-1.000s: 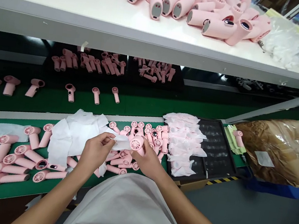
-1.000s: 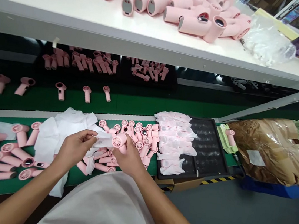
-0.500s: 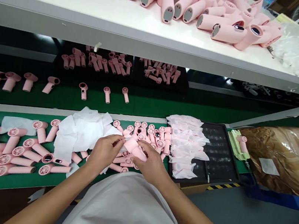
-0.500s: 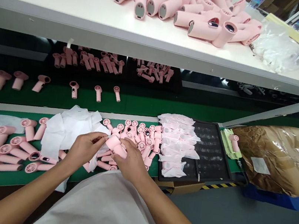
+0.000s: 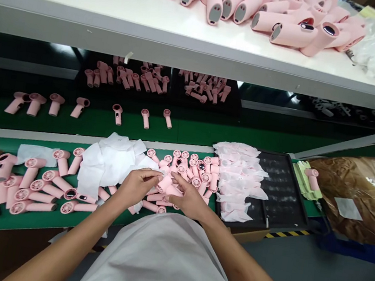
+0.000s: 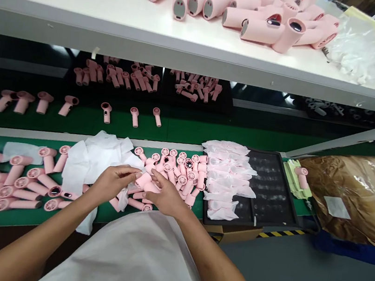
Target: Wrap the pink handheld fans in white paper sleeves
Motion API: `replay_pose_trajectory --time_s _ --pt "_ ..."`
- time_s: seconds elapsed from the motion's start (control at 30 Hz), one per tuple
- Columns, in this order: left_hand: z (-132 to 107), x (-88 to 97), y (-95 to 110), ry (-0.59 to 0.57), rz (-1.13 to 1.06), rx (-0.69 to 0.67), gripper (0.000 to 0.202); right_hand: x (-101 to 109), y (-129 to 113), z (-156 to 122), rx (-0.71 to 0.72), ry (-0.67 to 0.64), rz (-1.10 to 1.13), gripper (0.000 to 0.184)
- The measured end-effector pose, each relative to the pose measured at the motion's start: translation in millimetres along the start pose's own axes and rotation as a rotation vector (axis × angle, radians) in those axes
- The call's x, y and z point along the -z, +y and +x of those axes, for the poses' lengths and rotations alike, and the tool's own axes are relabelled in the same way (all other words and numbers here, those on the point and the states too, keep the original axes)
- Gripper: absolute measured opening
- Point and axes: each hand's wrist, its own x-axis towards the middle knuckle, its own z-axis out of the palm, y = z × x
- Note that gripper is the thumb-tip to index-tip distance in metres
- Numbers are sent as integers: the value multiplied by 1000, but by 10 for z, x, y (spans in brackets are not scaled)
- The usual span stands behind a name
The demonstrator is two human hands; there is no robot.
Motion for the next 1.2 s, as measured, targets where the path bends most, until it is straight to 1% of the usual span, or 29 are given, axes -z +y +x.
replay_pose_trajectory --time_s 0.07,0.1,0.17,0.23,0.3,0.33,0.43,0.5,0.53,0.6,0.67,0.7,0.73,0.8,0.87,0.93,1.0,1.07,1.13,1.2 --pt "-17 -10 -26 48 52 -38 24 -49 -1 11 2 84 -60 64" --pt "-29 -23 -38 81 105 -85 24 -81 -11 11 7 125 -99 58" --pt "-59 -69 -59 146 274 -239 26 -150 -51 3 11 203 -196 54" --pt "-92 -135 -74 186 475 -408 28 -210 -98 -7 6 256 -280 62" --pt "-129 -206 -85 181 627 -519 30 -241 -128 -3 15 277 -328 71" --pt "-148 -239 -91 164 670 -545 30 -243 -130 6 23 287 -338 73" --pt "-205 -315 -113 144 690 -577 28 -204 -96 51 8 369 -308 71" --pt "-240 -348 -115 163 606 -565 26 -173 -65 78 -21 431 -219 68" --pt "-255 -361 -107 180 529 -525 25 -164 -57 86 -24 442 -136 66" --pt "-279 -378 -74 240 330 -357 29 -159 -69 88 -4 403 111 60" --pt "-289 -388 -28 353 137 -158 44 -165 -116 74 15 324 399 53" --pt "-287 -392 -3 408 81 -101 48 -168 -149 61 9 285 526 50" --pt "-279 -396 24 447 59 -95 48 -172 -183 47 -5 250 633 47" --pt "-250 -408 82 477 83 -192 42 -182 -247 18 -49 194 791 39" --pt "-209 -421 149 492 86 -306 36 -195 -294 -8 -93 143 889 31" --pt "-169 -427 217 524 14 -344 32 -203 -315 -26 -122 110 941 26" --pt "-138 -417 266 534 -89 -301 23 -195 -312 -37 -130 99 983 25" --pt "-113 -389 284 525 -211 -225 16 -167 -291 -47 -150 81 1059 24" --pt "-90 -355 277 477 -370 -146 19 -131 -268 -60 -185 45 1166 22" --pt "-72 -327 262 372 -469 -114 29 -102 -257 -76 -215 -1 1247 21"
